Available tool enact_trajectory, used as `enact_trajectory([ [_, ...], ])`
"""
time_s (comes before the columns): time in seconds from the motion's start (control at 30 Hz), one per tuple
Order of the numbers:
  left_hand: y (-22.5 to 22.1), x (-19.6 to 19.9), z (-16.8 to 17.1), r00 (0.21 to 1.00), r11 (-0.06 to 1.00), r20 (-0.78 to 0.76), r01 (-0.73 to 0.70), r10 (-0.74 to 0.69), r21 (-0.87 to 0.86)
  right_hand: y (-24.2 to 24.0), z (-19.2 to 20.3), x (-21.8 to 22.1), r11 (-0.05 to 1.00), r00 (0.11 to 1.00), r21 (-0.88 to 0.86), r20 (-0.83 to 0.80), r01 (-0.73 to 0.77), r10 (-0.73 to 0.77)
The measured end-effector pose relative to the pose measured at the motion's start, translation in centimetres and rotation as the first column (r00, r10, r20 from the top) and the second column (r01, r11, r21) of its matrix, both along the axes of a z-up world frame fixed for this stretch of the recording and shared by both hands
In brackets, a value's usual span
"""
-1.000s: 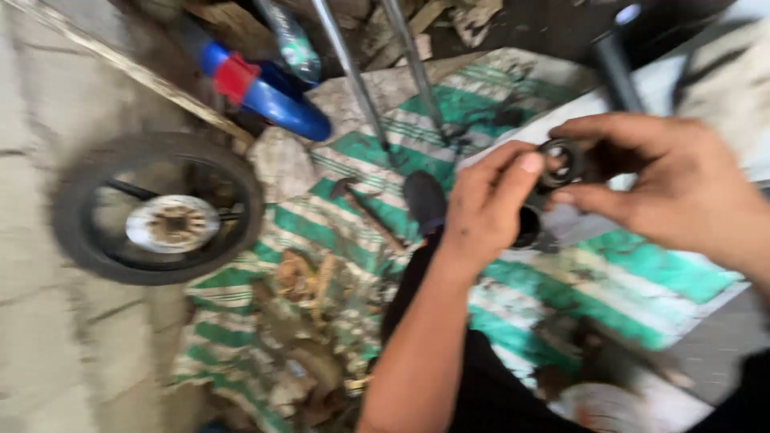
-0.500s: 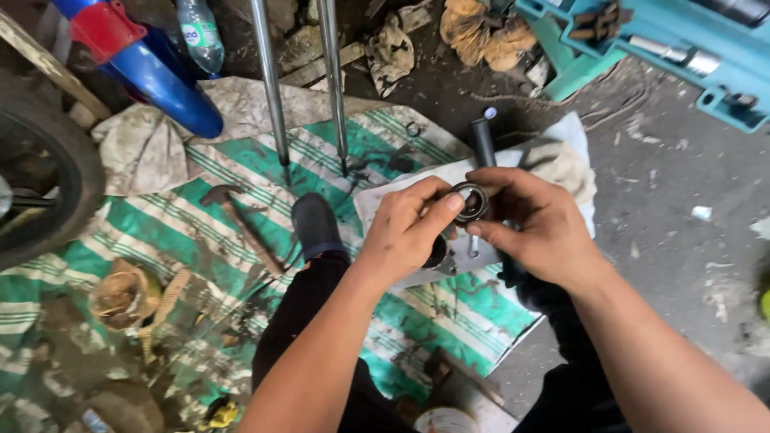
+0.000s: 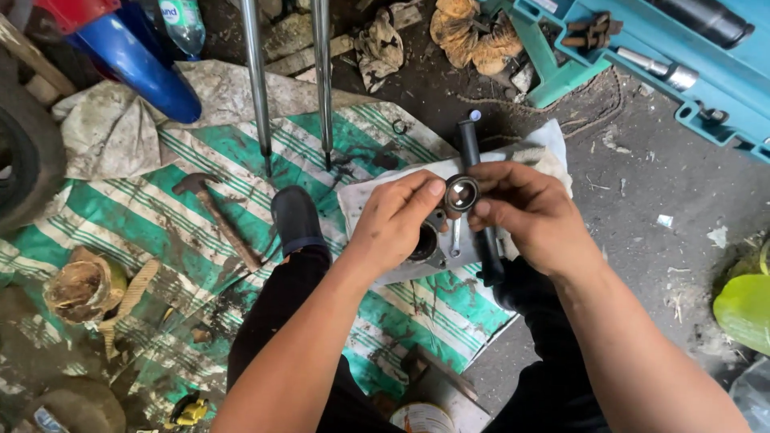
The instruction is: Replacing an oil seal and assembling a motorcycle front fork assembly
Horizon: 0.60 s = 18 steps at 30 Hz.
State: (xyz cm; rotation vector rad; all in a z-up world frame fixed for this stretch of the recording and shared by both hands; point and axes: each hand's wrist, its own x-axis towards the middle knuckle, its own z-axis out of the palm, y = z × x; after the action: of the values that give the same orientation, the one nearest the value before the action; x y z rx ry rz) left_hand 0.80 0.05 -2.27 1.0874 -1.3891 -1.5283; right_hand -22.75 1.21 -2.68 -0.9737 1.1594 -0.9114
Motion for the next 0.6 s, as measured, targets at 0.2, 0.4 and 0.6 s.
enact_trajectory([
  [0.2,0.0,0.2,-0.8,0.998,0.994,-0.045,-0.048,0.052,0.098,-3.1,-0.8,-3.9,0.994,0.947,-0.065,-0.304,0.086,-0.102],
  [0.4,-0.1,1.8,-0.5,0.999,0.998,0.036,-0.03,0.028,0.048,-1.5,-19.8,-5.1,0.978,0.555,0.202,-0.807,-0.06,0.201],
  [0.6,0.3,3.4,1.2,0.963,0.992,0.268,0.035,0.0,-0.124,8.5,-36.4,0.1,0.971,0.47,0.078,-0.864,-0.227,0.18],
])
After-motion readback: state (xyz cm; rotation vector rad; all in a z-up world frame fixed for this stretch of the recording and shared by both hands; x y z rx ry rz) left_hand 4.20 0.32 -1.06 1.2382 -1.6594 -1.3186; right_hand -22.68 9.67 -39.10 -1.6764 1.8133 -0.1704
